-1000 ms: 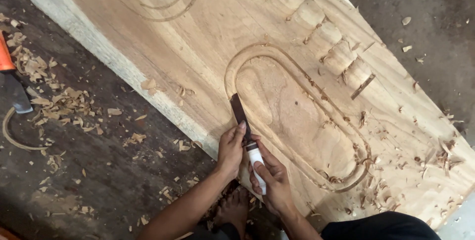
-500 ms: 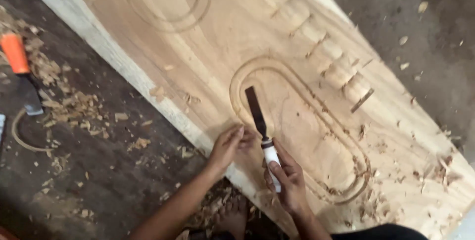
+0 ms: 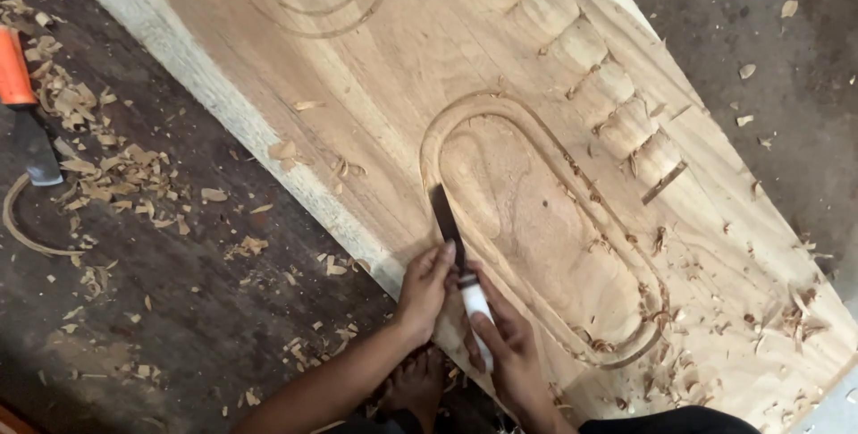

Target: The person carves decorative grooves and details into a wooden board using a chisel.

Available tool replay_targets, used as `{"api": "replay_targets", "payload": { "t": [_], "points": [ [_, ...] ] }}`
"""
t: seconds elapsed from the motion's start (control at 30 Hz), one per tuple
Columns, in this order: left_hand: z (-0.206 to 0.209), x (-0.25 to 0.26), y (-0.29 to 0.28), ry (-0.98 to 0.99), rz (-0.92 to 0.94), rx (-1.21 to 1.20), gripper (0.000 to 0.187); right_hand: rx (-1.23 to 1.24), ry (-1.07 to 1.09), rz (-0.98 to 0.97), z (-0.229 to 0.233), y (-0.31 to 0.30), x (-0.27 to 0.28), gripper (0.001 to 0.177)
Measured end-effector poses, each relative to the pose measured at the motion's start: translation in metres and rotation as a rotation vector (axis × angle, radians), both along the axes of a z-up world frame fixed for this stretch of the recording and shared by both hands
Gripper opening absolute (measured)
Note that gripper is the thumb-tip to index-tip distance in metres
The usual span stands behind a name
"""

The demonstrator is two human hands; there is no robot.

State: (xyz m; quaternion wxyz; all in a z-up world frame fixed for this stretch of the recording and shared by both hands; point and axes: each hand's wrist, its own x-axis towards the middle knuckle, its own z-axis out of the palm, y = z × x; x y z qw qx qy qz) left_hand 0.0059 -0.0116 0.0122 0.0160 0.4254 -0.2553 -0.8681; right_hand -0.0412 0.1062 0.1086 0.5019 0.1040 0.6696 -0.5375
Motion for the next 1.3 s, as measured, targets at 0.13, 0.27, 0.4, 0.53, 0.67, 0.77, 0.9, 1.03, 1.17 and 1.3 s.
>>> {"api": "replay_targets", "payload": {
  "t": [0.13,0.27,0.4,0.53,0.67,0.77,0.9,1.03,1.17,1.3],
  "points": [
    [-0.014,0.003,0.011,0.061,0.052,0.027,0.036,-0.06,-0.037,-0.052,0.001,0.006,0.002,0.063],
    [-0.005,-0.001,0.009,0.05,0.055,0.034,0.034,0.016,-0.064,-0.075,-0.002,0.002,-0.002,0.063],
    [-0.017,-0.006,0.002,0.095,0.167,0.028,0.035,-0.133,-0.03,-0.034,-0.012,-0.004,-0.007,0.065],
    [-0.022,0.002,0.013,0.048,0.057,-0.044,0.037,0.01,-0.008,-0.025,0.016,-0.012,0.0,0.061],
    [-0.009,0.0,0.007,0.039,0.084,-0.003,0.034,-0.067,-0.047,-0.078,-0.001,-0.002,0.004,0.064],
    [-0.016,-0.003,0.007,0.075,0.153,0.05,0.03,-0.03,-0.071,-0.099,-0.005,-0.008,0.0,0.066],
    [-0.02,-0.007,0.003,0.092,0.198,0.078,0.031,-0.126,-0.006,-0.061,-0.012,-0.012,-0.001,0.066],
    [-0.004,-0.012,-0.012,0.016,0.158,-0.015,0.029,-0.065,-0.012,-0.077,-0.003,-0.023,0.001,0.065],
    [0.002,-0.018,-0.026,-0.038,0.17,0.078,0.026,-0.08,0.059,-0.049,-0.01,-0.037,0.003,0.066],
    [0.006,-0.018,-0.058,0.034,0.281,-0.209,0.04,-0.118,0.392,0.166,-0.003,-0.07,0.0,0.065]
  ]
}}
